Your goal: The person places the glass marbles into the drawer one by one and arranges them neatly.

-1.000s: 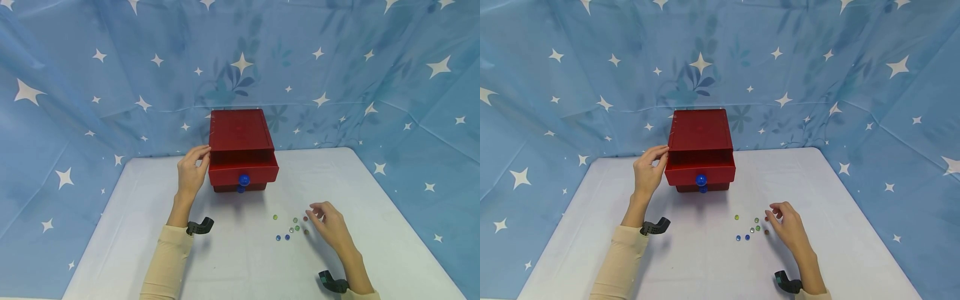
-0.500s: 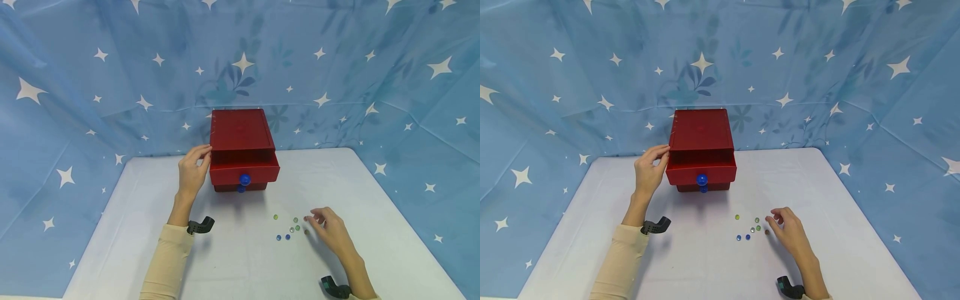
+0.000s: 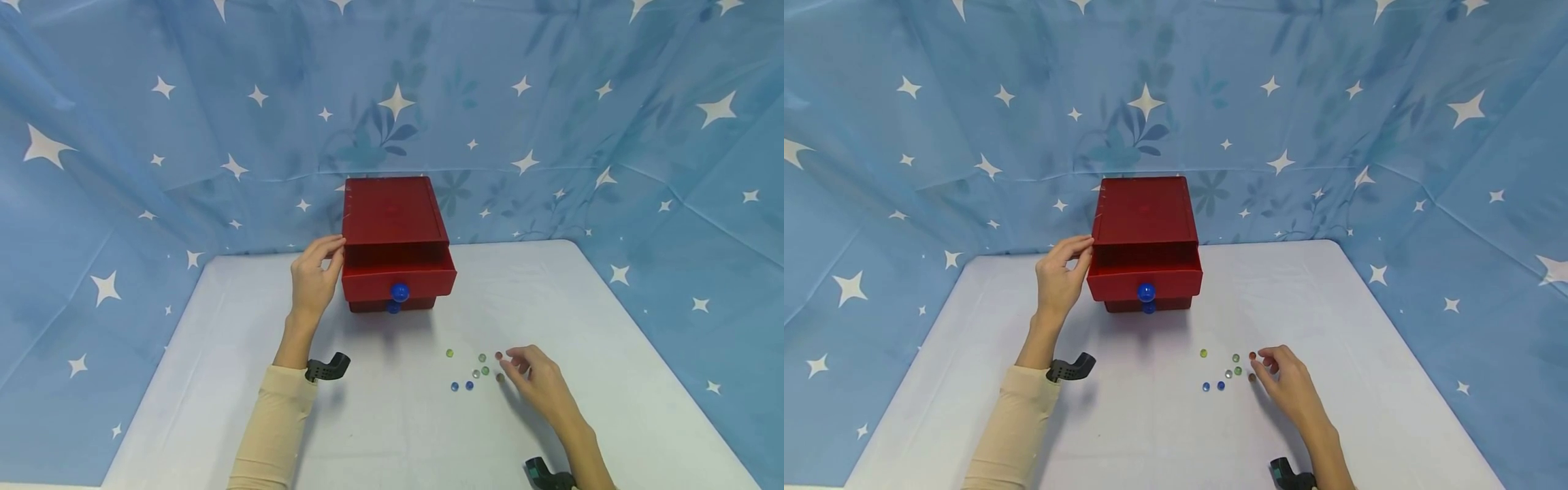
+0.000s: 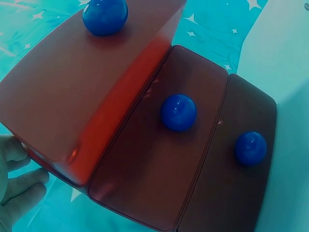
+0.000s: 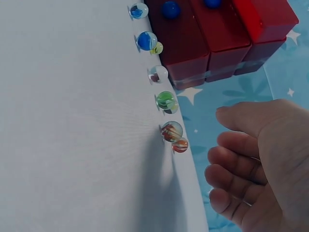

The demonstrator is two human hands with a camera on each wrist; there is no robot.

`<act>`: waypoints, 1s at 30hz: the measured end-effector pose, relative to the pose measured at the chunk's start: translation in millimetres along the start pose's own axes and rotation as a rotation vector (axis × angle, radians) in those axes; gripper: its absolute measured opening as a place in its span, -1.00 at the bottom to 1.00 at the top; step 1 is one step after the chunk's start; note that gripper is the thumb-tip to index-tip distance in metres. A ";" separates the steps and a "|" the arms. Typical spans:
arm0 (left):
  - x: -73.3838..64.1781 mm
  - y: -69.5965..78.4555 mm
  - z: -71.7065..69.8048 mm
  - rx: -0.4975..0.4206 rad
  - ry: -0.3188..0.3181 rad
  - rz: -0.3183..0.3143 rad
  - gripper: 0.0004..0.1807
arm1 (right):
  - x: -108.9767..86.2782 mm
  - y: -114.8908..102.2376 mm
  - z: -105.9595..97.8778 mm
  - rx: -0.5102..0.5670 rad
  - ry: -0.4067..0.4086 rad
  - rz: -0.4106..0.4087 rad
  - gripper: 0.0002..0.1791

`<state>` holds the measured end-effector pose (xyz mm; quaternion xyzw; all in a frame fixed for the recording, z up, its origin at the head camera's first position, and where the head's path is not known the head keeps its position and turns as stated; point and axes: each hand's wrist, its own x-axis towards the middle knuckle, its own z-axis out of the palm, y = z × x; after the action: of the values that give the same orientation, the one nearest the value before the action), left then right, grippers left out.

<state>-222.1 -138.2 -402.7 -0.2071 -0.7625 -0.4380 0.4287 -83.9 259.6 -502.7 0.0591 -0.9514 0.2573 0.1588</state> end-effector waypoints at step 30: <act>0.2 1.9 0.2 0.006 -0.002 -0.011 -0.80 | -12.0 2.3 5.8 0.029 -0.202 0.063 -0.61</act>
<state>-221.0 -137.0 -401.7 -0.2021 -0.7652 -0.4380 0.4263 -74.6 259.0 -512.6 0.0572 -0.9601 0.2686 0.0529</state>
